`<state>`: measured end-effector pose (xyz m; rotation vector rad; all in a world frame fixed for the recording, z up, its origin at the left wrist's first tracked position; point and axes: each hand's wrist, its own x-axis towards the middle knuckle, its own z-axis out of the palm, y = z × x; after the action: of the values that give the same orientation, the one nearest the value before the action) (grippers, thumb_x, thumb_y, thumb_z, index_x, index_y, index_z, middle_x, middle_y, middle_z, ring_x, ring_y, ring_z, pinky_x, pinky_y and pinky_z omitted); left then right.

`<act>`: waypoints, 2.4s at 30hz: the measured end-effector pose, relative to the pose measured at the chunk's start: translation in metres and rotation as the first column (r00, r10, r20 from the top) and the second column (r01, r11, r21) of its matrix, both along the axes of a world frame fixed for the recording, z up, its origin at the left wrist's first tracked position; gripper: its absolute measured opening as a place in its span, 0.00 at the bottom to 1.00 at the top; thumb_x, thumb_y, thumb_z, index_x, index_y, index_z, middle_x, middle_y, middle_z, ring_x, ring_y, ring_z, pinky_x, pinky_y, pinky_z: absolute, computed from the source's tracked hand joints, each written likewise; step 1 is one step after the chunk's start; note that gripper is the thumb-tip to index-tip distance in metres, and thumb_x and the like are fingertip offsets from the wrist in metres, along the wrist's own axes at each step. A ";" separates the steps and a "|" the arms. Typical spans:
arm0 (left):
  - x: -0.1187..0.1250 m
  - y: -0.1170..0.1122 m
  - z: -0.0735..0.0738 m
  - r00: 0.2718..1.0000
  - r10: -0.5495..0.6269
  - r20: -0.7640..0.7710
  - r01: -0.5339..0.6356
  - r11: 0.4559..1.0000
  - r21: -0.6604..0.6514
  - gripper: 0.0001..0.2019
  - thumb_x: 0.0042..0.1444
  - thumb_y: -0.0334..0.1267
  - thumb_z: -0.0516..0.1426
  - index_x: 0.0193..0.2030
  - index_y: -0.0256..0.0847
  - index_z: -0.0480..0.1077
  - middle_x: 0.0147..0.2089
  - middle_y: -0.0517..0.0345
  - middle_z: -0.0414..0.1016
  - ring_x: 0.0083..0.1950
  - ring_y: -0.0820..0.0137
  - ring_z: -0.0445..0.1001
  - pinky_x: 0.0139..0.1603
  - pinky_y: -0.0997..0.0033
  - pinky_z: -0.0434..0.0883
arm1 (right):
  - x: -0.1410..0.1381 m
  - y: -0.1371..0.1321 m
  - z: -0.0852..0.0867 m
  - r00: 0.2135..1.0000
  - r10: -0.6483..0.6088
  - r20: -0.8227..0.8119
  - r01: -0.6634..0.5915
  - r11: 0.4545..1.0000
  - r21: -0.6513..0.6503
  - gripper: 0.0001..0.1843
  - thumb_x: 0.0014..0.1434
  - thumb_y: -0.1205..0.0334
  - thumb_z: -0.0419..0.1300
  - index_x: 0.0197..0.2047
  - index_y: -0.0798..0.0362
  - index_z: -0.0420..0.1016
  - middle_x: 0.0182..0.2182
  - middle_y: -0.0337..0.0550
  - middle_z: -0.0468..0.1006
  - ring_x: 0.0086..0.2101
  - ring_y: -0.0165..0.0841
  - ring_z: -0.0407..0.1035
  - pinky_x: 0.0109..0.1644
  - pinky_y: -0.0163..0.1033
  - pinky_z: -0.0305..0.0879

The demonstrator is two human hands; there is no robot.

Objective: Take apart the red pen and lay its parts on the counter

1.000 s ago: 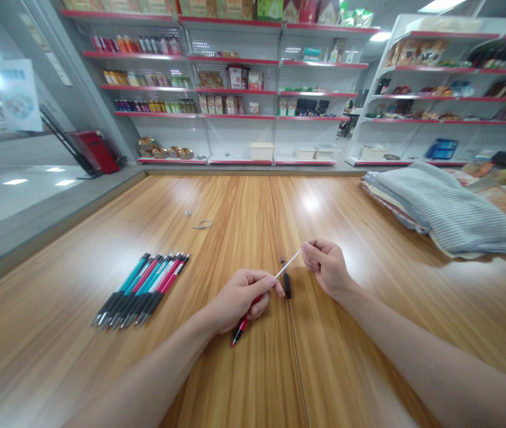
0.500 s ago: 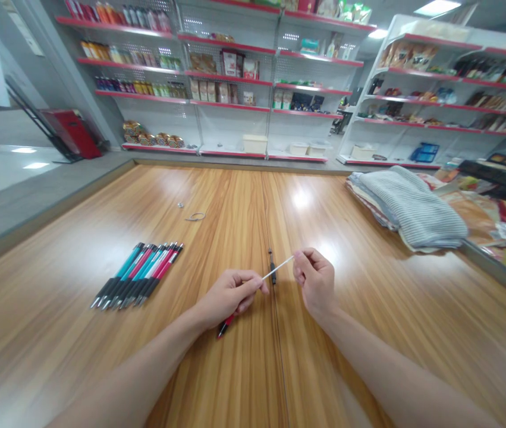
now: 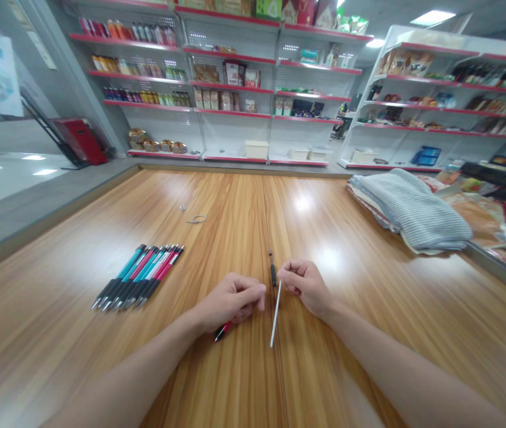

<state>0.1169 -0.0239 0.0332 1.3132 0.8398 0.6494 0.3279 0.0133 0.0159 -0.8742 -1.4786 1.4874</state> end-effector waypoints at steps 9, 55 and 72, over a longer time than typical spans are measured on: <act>0.001 0.004 -0.002 0.997 0.006 0.080 0.003 0.994 -0.105 0.19 0.61 0.50 0.53 0.29 0.35 0.69 0.15 0.68 0.53 0.15 0.82 0.49 0.16 0.80 0.46 | -0.001 -0.007 0.008 0.851 -0.001 0.526 -0.089 0.985 0.146 0.13 0.57 0.57 0.60 0.25 0.56 0.71 0.16 0.36 0.68 0.18 0.25 0.59 0.20 0.30 0.49; -0.001 0.013 -0.011 0.973 0.009 0.232 0.046 0.972 -0.232 0.17 0.63 0.47 0.53 0.30 0.35 0.68 0.15 0.70 0.50 0.16 0.82 0.46 0.16 0.80 0.45 | 0.028 -0.009 0.007 0.685 0.180 0.706 -0.663 0.556 0.502 0.12 0.62 0.66 0.55 0.41 0.50 0.80 0.30 0.40 0.69 0.28 0.26 0.66 0.33 0.31 0.61; -0.001 0.012 -0.009 0.970 0.012 0.241 0.045 0.972 -0.229 0.17 0.62 0.47 0.53 0.30 0.34 0.68 0.16 0.70 0.50 0.16 0.83 0.46 0.16 0.81 0.46 | 0.031 0.008 0.001 0.855 -0.127 0.503 -0.274 0.711 0.647 0.09 0.63 0.65 0.57 0.41 0.53 0.79 0.29 0.42 0.73 0.28 0.27 0.66 0.33 0.32 0.62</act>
<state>0.1155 -0.0124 0.0240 1.0042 0.6825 0.6613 0.3584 0.0212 0.0171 -0.7439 -2.2925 0.5975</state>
